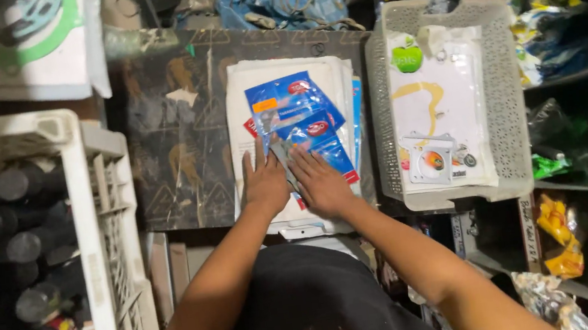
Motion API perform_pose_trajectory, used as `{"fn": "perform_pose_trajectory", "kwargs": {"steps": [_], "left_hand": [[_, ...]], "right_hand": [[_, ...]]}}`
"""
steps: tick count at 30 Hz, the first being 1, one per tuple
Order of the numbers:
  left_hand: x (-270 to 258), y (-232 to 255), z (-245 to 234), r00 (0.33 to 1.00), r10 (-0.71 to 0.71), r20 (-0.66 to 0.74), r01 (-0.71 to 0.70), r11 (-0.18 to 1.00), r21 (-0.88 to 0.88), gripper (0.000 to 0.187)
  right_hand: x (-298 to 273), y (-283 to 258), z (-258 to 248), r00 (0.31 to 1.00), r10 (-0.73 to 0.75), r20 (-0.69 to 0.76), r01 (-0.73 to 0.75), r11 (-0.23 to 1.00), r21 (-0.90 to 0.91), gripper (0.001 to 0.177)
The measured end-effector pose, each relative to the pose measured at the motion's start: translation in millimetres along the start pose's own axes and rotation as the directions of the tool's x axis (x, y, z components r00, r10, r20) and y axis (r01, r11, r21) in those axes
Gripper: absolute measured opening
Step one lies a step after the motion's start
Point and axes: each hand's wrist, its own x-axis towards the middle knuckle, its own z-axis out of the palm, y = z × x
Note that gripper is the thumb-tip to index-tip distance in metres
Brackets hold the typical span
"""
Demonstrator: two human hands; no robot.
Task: The person cleans various mechanical parts, including a white plastic component and a metal gasket, using a grey cloth. They wipe the items on a table and place them into a white plastic basket.
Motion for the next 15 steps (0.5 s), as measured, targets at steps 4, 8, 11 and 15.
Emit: {"fn": "perform_pose_trajectory", "kwargs": {"steps": [4, 8, 11, 15], "left_hand": [[4, 4, 0, 1.000, 0.005, -0.015, -0.006, 0.998, -0.060, 0.103], [2, 3, 2, 1.000, -0.003, -0.027, 0.001, 0.999, -0.049, 0.100], [1, 8, 0, 0.999, -0.008, -0.051, 0.003, 0.996, -0.091, 0.100], [-3, 8, 0, 0.992, -0.020, -0.126, -0.002, 0.985, -0.174, 0.103]], "right_hand": [[-9, 20, 1, 0.905, 0.419, -0.076, -0.405, 0.902, 0.152, 0.056], [-22, 8, -4, 0.991, 0.093, -0.093, -0.084, 0.992, 0.094, 0.049], [-29, 14, -9, 0.983, 0.151, -0.100, -0.139, 0.983, 0.119, 0.051], [-32, -3, 2, 0.981, 0.150, -0.126, -0.143, 0.988, 0.064, 0.044]]}}
